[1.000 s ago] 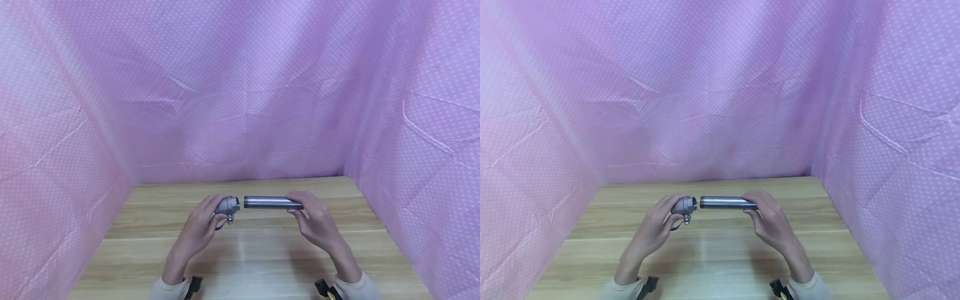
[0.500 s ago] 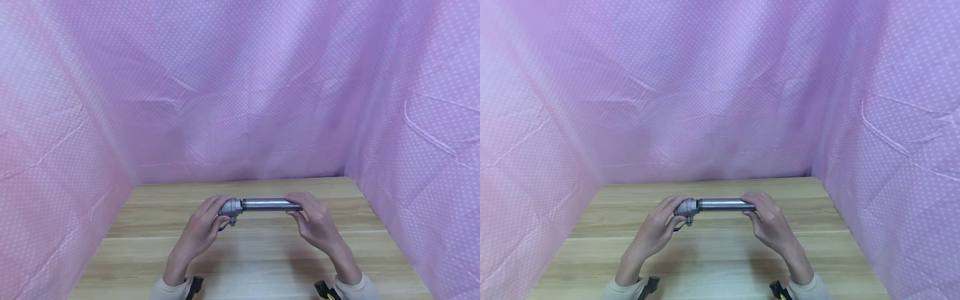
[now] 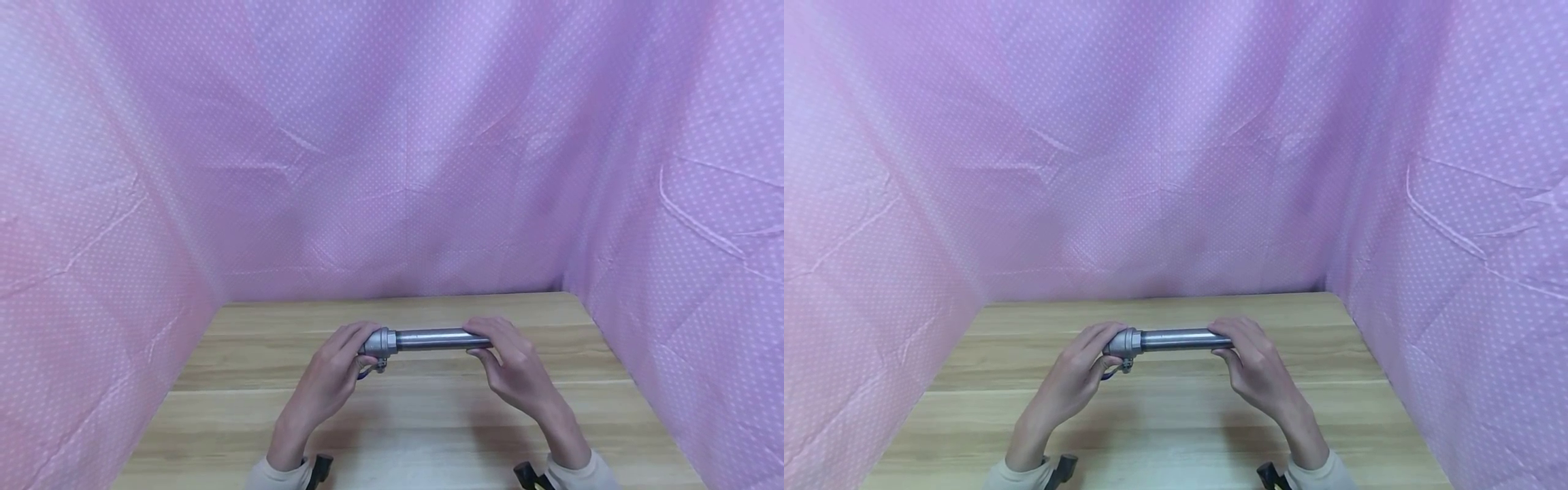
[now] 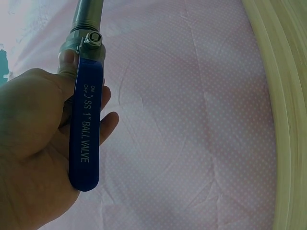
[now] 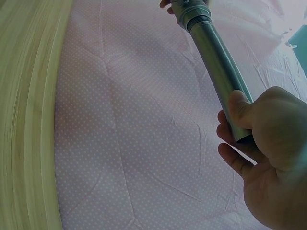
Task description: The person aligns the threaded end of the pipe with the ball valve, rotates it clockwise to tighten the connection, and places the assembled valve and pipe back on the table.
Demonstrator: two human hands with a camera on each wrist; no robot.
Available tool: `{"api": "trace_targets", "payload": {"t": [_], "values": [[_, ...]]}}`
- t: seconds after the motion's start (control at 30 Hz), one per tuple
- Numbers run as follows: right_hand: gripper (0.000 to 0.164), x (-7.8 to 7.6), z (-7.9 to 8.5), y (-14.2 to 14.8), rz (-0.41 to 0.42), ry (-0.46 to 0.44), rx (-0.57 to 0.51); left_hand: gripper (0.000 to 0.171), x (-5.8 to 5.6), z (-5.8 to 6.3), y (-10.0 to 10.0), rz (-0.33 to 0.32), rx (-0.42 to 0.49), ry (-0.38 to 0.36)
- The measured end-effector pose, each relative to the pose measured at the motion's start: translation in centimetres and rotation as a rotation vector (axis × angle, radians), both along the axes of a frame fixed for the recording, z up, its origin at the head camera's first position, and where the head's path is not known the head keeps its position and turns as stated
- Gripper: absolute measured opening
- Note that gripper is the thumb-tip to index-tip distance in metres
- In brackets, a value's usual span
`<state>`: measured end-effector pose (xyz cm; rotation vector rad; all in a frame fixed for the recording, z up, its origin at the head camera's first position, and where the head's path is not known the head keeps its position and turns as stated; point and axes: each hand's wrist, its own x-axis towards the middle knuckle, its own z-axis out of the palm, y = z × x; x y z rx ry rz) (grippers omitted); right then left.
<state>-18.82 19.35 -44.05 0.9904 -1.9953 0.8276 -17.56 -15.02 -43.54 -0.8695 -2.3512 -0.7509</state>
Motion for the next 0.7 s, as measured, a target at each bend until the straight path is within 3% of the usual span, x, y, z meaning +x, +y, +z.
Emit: {"api": "trace_targets", "payload": {"t": [0.23,0.4,0.53,0.7], "values": [[0.029,-0.15,-0.14,-0.03,0.018,0.004,-0.004,0.056,-0.12,-0.09,-0.01,-0.003,-0.004,0.021],[0.044,-0.17,-0.23,0.06,0.040,0.000,-0.021,0.056,-0.13,-0.11,0.13,0.003,-0.025,0.033],[0.046,-0.20,-0.31,0.14,0.054,-0.019,-0.034,0.055,-0.07,-0.10,0.24,0.017,-0.039,0.040],[0.031,-0.26,-0.35,0.28,0.092,-0.058,-0.062,0.055,-0.01,-0.05,0.30,0.026,-0.042,0.055]]}}
